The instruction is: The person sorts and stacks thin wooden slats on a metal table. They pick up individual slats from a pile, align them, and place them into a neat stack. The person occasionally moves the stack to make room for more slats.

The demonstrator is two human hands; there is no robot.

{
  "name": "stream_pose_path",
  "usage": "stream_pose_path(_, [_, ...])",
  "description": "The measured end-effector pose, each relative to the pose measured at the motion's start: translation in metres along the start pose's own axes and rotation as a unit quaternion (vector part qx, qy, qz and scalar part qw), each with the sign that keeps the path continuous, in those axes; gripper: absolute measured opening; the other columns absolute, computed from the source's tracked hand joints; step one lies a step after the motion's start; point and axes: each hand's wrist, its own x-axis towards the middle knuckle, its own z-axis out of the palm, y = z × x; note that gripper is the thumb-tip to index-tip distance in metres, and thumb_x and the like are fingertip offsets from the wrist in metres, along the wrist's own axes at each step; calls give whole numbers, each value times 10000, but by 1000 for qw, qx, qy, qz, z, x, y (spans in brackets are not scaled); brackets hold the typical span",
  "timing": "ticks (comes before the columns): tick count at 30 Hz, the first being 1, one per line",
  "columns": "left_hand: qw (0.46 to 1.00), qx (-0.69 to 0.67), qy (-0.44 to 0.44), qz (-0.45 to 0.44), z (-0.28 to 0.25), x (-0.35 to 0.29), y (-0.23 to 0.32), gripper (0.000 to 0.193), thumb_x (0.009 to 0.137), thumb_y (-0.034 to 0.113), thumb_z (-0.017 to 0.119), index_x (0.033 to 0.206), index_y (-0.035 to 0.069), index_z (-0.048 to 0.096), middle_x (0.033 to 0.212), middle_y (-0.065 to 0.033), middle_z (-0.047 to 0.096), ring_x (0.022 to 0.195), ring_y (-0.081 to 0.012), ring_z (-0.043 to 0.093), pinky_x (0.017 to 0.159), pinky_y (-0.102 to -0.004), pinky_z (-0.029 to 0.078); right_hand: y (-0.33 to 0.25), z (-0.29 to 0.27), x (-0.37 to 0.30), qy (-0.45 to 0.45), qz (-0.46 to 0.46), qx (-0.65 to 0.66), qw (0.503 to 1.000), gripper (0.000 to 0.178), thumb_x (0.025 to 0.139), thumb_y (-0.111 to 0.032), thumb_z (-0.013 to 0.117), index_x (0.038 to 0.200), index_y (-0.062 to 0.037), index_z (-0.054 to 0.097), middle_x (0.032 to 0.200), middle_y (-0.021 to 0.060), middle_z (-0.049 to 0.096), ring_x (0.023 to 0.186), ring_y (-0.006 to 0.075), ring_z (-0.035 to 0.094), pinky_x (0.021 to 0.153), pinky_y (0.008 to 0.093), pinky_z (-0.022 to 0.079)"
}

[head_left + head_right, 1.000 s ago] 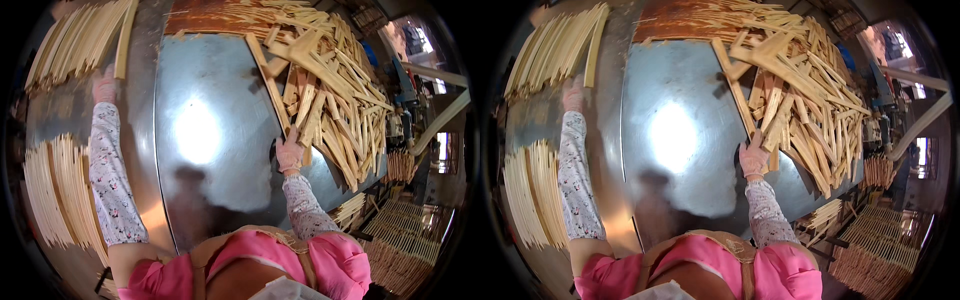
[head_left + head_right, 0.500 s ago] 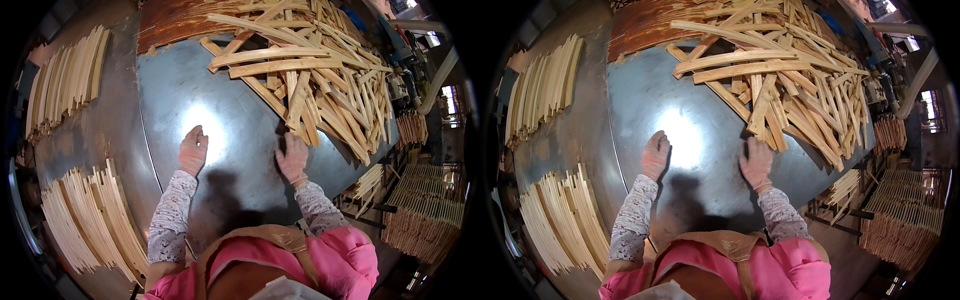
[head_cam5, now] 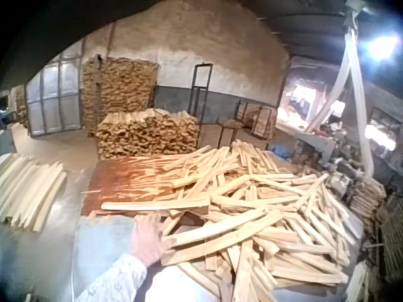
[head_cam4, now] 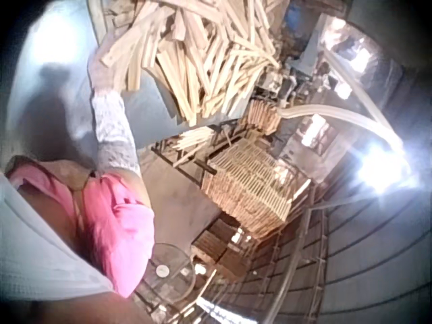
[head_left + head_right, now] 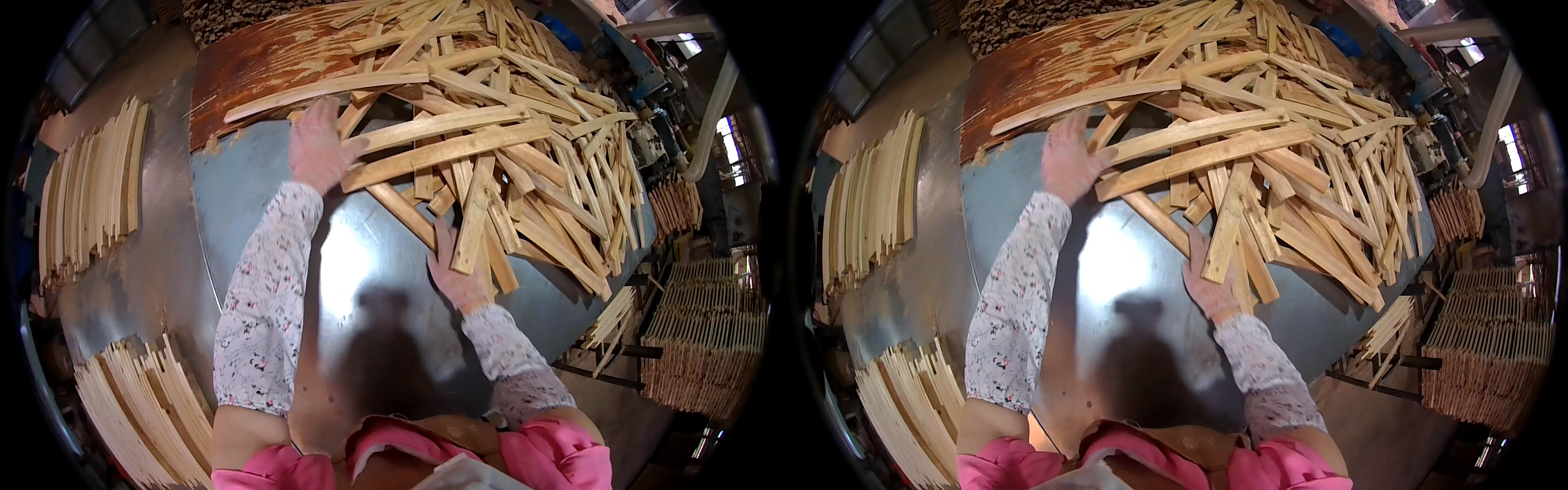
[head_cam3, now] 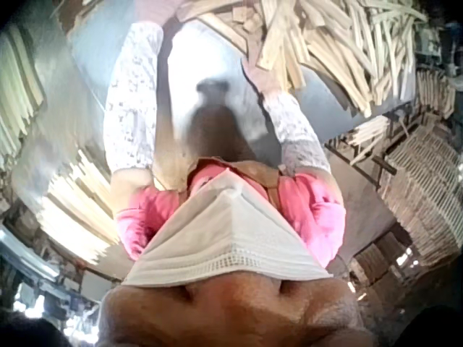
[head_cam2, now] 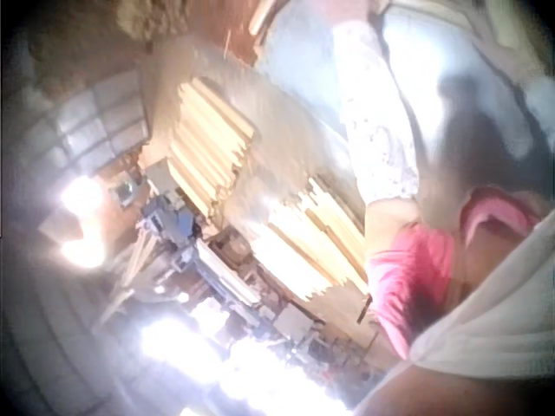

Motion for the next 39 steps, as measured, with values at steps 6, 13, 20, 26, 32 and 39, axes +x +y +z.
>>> stream_pose_path(6, [944, -118, -281, -131, 61, 2, -32, 767, 892, 626, 740, 1352, 14, 707, 1364, -237, 674, 1340, -384, 574, 1164, -516, 408, 19, -2, -102, -120, 37, 91, 988, 669, 868, -272, 781, 1469, -107, 539, 1231, 199, 622, 1159, 428, 611, 966, 506, 513])
stream_pose_path(13, [927, -164, -325, -93, -12, -177, 17, 696, 892, 579, 741, 1263, -10, 745, 1253, -236, 704, 1292, -410, 552, 1187, -504, 374, 32, -70, -270, -290, 78, 146, 942, 688, 789, -224, 818, 1428, -156, 572, 1121, 175, 618, 974, 415, 669, 836, 538, 560])
stream_pose_path(20, [840, -272, -336, -328, -184, -291, -21, 642, 812, 426, 796, 1263, -25, 732, 1025, -204, 777, 1003, -353, 742, 934, -423, 569, 87, -212, -268, -277, -126, 100, 947, 636, 768, -182, 790, 1384, -159, 633, 1091, 141, 651, 899, 383, 684, 761, 497, 571])
stream_pose_path(26, [887, -62, -253, -380, -295, -349, -40, 468, 845, 209, 694, 1245, -34, 703, 982, -179, 762, 913, -250, 732, 815, -392, 574, 143, -214, -193, -214, -328, 134, 910, 631, 764, -167, 770, 1379, -132, 634, 1075, 146, 659, 908, 372, 681, 764, 481, 567])
stream_pose_path(32, [839, -288, -113, -448, -258, -516, -24, 454, 952, 196, 631, 1342, -33, 667, 1086, -75, 741, 977, -141, 659, 854, -312, 536, 225, -214, -74, 2, -70, 153, 986, 501, 904, -119, 654, 1399, -47, 627, 1124, 222, 662, 989, 424, 665, 880, 482, 575])
stream_pose_path(39, [792, -318, -91, -513, -178, -518, 157, 488, 882, 184, 807, 1293, -31, 652, 1079, -97, 754, 956, -179, 697, 864, -339, 574, 296, -218, 178, 53, 82, 3, 995, 686, 942, -438, 748, 1447, -7, 571, 1295, 291, 703, 1240, 461, 661, 1087, 513, 524])
